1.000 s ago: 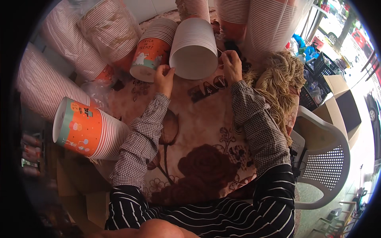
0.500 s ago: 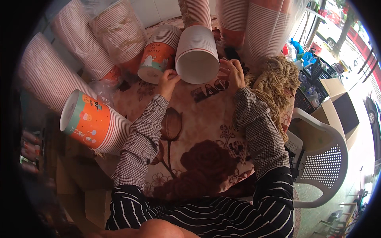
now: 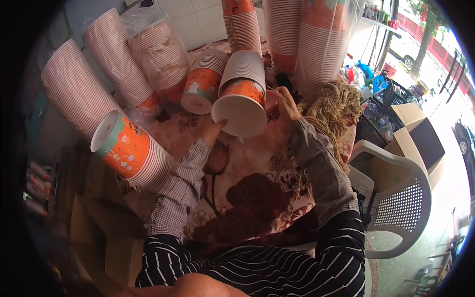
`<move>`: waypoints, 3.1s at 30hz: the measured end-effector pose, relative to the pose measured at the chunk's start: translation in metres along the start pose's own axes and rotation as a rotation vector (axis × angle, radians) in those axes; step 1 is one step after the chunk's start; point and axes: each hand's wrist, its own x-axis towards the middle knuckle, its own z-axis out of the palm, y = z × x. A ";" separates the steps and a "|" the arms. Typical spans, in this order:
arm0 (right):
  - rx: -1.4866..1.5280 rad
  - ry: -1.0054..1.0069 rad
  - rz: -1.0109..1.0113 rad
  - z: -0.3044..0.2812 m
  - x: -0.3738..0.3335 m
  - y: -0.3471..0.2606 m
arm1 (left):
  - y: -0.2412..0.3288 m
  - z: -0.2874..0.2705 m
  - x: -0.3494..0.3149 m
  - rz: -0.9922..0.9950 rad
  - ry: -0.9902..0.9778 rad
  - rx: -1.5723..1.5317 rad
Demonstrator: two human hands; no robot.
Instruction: Attaching and securing string handles onto decorative paper buckets at a workspace.
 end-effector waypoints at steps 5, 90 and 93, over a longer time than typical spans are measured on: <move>-0.032 -0.029 -0.245 0.047 -0.104 -0.023 | 0.013 -0.051 -0.088 0.030 0.057 -0.368; -0.343 -0.217 -0.413 0.205 -0.437 -0.029 | 0.201 -0.054 -0.446 0.637 0.239 0.967; -0.319 -0.148 -0.406 0.199 -0.433 -0.035 | 0.200 -0.052 -0.427 0.698 0.266 1.021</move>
